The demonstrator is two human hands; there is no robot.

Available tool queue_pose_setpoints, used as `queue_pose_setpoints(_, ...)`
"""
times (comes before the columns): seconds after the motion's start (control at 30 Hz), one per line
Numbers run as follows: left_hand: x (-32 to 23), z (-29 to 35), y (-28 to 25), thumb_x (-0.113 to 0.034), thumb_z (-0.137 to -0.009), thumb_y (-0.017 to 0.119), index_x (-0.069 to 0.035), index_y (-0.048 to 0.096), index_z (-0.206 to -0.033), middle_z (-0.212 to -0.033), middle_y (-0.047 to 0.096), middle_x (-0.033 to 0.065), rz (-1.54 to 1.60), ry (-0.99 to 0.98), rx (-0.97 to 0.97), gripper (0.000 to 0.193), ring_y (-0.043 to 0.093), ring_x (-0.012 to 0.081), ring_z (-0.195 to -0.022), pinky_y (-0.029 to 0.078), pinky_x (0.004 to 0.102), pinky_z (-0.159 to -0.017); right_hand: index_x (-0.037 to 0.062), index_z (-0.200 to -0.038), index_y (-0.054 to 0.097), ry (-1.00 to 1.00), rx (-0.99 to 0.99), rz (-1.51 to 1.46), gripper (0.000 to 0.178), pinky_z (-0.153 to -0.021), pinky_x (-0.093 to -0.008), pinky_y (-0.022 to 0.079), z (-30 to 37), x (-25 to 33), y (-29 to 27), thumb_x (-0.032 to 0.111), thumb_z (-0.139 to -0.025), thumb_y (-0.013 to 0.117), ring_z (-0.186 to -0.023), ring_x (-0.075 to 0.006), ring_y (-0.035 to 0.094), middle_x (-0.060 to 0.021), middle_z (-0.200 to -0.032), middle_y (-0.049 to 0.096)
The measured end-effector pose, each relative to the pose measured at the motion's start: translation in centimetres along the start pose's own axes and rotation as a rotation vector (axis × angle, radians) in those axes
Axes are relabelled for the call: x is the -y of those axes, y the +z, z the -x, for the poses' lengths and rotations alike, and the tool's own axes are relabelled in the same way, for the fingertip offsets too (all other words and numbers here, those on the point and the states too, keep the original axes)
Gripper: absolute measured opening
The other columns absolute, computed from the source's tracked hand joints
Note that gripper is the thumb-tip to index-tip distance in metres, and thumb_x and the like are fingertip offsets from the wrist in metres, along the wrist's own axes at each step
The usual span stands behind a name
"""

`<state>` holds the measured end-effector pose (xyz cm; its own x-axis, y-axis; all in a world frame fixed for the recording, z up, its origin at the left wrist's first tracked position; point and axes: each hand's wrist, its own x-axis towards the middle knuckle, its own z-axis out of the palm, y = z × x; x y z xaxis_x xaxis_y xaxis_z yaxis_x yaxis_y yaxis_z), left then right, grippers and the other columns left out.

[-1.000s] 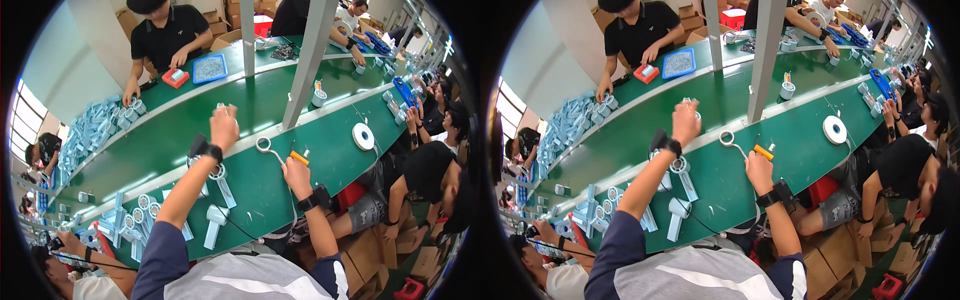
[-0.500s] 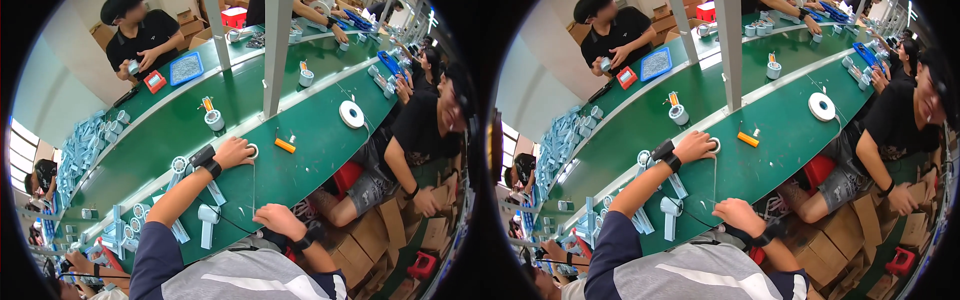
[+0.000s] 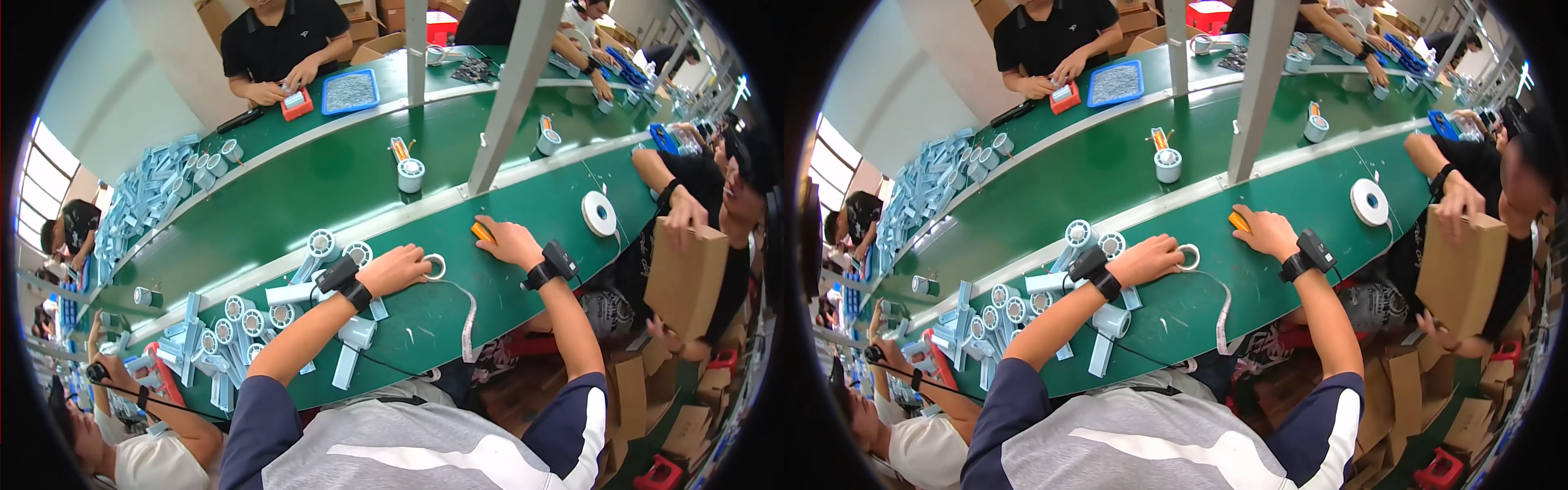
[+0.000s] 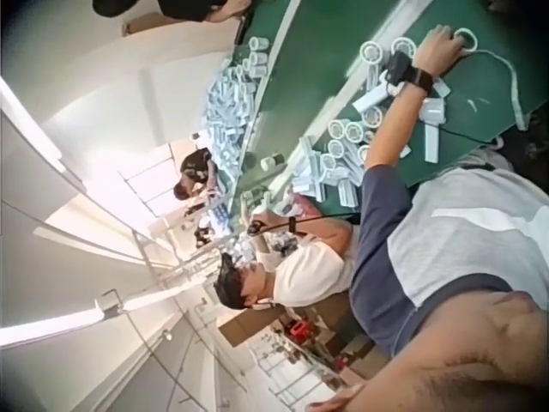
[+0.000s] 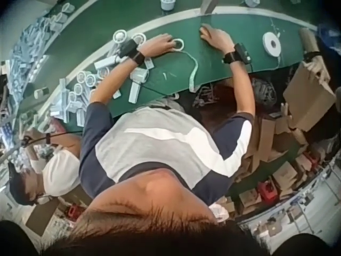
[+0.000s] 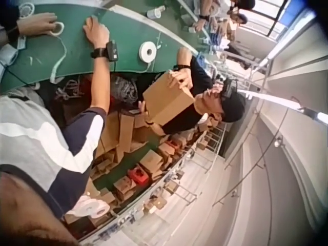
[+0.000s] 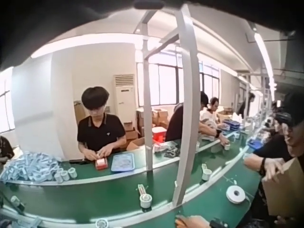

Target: The person wraps tape around batteries by hand, places each battery into the handle of a fan casing, and sets the units aside.

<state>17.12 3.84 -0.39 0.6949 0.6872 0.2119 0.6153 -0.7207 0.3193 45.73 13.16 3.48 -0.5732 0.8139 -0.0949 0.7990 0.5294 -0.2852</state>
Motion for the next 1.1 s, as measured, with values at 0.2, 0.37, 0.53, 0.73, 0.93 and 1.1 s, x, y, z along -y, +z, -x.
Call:
queue_pose_setpoints(0.2, -2.6, 1.1, -2.2, -0.027, -0.086, 0.07, -0.009, 0.058, -0.094, -0.097, 0.055, 0.0089, -0.003, 0.087, -0.122, 0.023, 0.057, 0.0269, -0.092, 0.048, 0.0381, -0.081, 0.0096, -0.127, 0.053, -0.139, -0.071, 0.018, 0.037, -0.063, -0.0437, 0.05, -1.7, 0.0, 2.6, 0.029, -0.096, 0.061, -0.067, -0.0338, 0.065, -0.0159, -0.074, 0.067)
queue_pose_setpoints(0.37, -3.1, 3.3, -3.9, -0.027, -0.086, 0.071, -0.009, 0.058, -0.092, -0.103, 0.055, 0.0117, -0.057, 0.209, -0.229, 0.023, 0.059, 0.0273, -0.096, 0.051, 0.038, -0.083, 0.007, -0.118, 0.058, -0.18, 0.127, -0.8, 0.023, -0.054, -0.0294, 0.04, 0.1, 5.7, -0.1, 0.02, -0.1, 0.056, -0.059, -0.0111, 0.053, -0.0038, -0.067, 0.06)
queue_pose_setpoints(0.53, -4.0, 3.6, -5.9, -0.028, -0.083, 0.074, -0.008, 0.059, -0.096, -0.111, 0.055, 0.0144, -0.127, 0.287, -0.297, 0.027, 0.06, 0.0284, -0.096, 0.053, 0.0386, -0.082, 0.0031, -0.114, 0.059, -0.209, 0.094, -1.004, 0.018, -0.052, -0.0238, 0.034, 4.8, 10.0, -1.0, 0.013, -0.099, 0.056, -0.058, -0.0037, 0.046, 0.0012, -0.066, 0.056)
queue_pose_setpoints(0.73, -5.4, 3.8, -5.8, -0.029, -0.084, 0.073, -0.009, 0.059, -0.096, -0.11, 0.054, 0.0131, -0.138, 0.164, -0.344, 0.027, 0.059, 0.0265, -0.094, 0.053, 0.0365, -0.083, 0.0014, -0.112, 0.059, -0.145, -0.097, -1.096, 0.017, -0.051, -0.0202, 0.033, 5.4, 12.1, 0.2, 0.01, -0.098, 0.057, -0.057, -0.0018, 0.046, 0.001, -0.067, 0.058)
queue_pose_setpoints(0.93, -6.3, 3.1, -4.8, -0.028, -0.089, 0.07, -0.007, 0.058, -0.095, -0.101, 0.052, 0.0143, 0.125, -0.176, -0.182, 0.025, 0.059, 0.029, -0.082, 0.052, 0.0381, -0.07, 0.0005, -0.111, 0.059, -0.165, -0.477, -0.972, 0.017, -0.049, -0.0222, 0.039, 4.7, 13.9, 2.6, 0.011, -0.097, 0.06, -0.054, -0.004, 0.054, -0.0048, -0.064, 0.062)
queue_pose_setpoints(1.1, -6.3, 3.4, -3.9, -0.033, -0.092, 0.067, -0.007, 0.055, -0.09, -0.09, 0.049, 0.0128, 0.098, -0.152, -0.191, 0.028, 0.058, 0.0282, -0.076, 0.049, 0.04, -0.062, -0.0001, -0.111, 0.059, -0.047, -0.462, -0.957, 0.017, -0.051, -0.0198, 0.037, 5.2, 13.6, 2.1, 0.013, -0.1, 0.056, -0.063, -0.0011, 0.054, -0.001, -0.069, 0.062)
